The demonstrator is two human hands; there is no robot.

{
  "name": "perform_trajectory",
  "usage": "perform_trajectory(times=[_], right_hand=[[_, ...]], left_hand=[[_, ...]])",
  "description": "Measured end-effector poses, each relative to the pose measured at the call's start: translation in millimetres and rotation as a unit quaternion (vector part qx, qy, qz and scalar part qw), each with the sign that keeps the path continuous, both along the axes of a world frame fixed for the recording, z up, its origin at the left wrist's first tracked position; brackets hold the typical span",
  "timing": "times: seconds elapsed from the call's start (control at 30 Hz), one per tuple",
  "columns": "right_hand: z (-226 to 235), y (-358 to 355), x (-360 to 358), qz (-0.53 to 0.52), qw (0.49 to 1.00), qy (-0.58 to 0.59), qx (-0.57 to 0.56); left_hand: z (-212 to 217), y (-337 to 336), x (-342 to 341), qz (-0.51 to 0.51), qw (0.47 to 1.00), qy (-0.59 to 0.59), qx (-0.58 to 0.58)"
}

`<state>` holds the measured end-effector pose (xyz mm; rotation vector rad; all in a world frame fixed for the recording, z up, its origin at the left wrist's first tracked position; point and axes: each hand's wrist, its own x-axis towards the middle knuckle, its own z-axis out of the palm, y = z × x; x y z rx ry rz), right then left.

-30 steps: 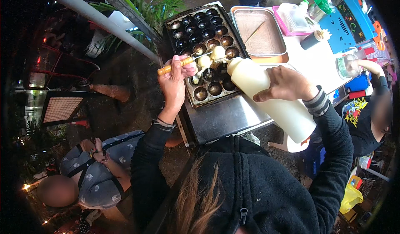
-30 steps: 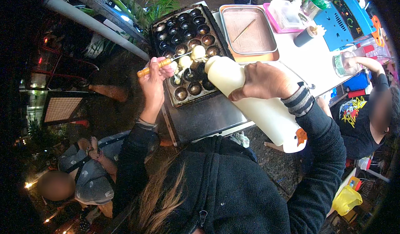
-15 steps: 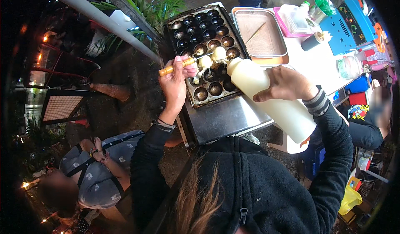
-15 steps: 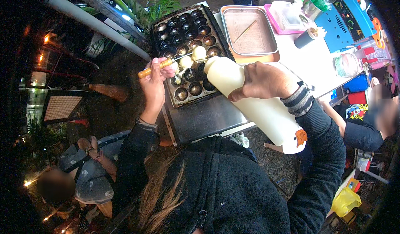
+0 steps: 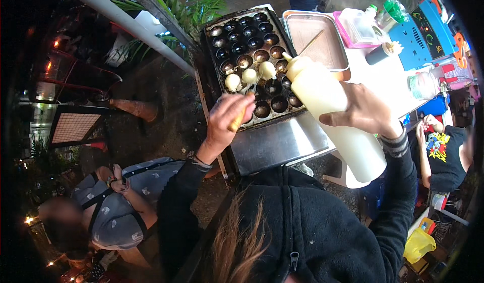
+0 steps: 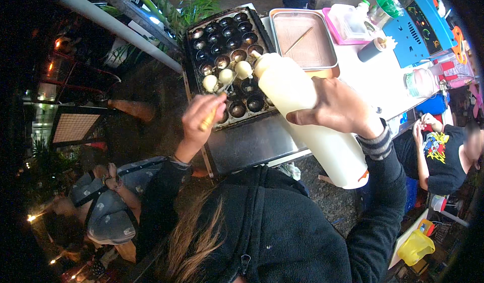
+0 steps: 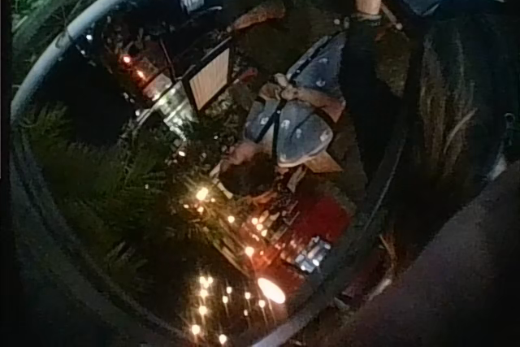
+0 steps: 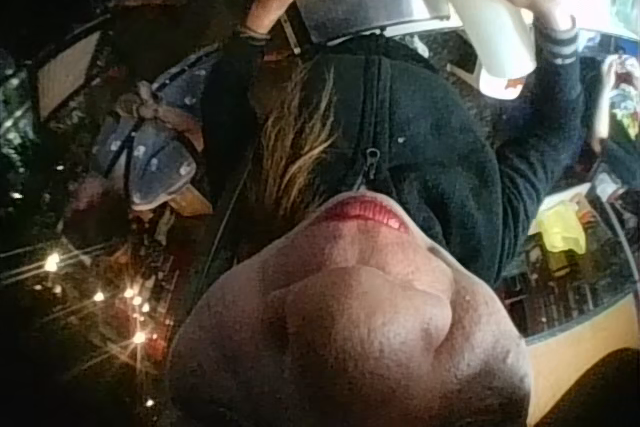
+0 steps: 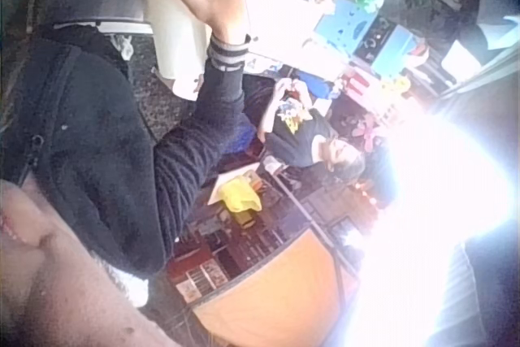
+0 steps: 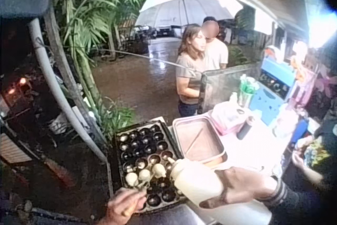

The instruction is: The person prepares food on a specialized griddle using a pick to rotate spheres and a squeeze bottle to add liquid, then handles bags and counts coins.

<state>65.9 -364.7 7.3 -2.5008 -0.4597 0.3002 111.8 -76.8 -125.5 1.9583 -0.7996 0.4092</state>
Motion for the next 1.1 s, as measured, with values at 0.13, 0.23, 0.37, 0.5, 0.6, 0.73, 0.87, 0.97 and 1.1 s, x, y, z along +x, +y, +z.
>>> perform_trajectory(times=[0.13, 0.23, 0.37, 0.5, 0.6, 0.73, 0.87, 0.97, 1.1], right_hand=[[7.2, -5.2, -14.5, -0.119, 0.991, 0.061, -0.016], [21.7, 2.2, -26.8, -0.189, 0.980, 0.066, -0.007], [25.4, 2.7, -41.2, -0.249, 0.968, 0.040, -0.009], [33.5, 3.4, -46.4, -0.253, 0.960, 0.065, 0.102], [32.3, 1.5, -50.4, -0.230, 0.961, 0.074, 0.133], [26.0, 0.5, -53.8, -0.212, 0.961, 0.067, 0.165], [22.3, -2.2, -61.3, -0.243, 0.955, 0.072, 0.152], [27.8, 1.4, -62.6, -0.261, 0.938, 0.105, 0.202], [27.2, 2.8, -68.8, -0.301, 0.922, 0.100, 0.220]], left_hand=[[-8.3, 8.0, -10.4, -0.042, 0.969, -0.175, 0.171], [2.6, 9.7, -13.2, -0.045, 0.953, -0.190, 0.234], [37.5, 15.6, -21.4, -0.019, 0.972, -0.164, 0.165], [42.7, 13.1, -16.3, -0.047, 0.993, -0.094, 0.048], [34.5, 7.2, -9.5, -0.055, 0.996, -0.054, 0.034], [17.5, 8.6, -2.2, -0.041, 0.998, -0.038, 0.035], [13.1, 9.1, 1.6, -0.040, 0.999, -0.023, 0.017], [12.6, 10.8, 2.5, -0.037, 0.998, -0.032, 0.026], [17.2, 14.6, 0.2, -0.063, 0.991, -0.085, 0.078]])
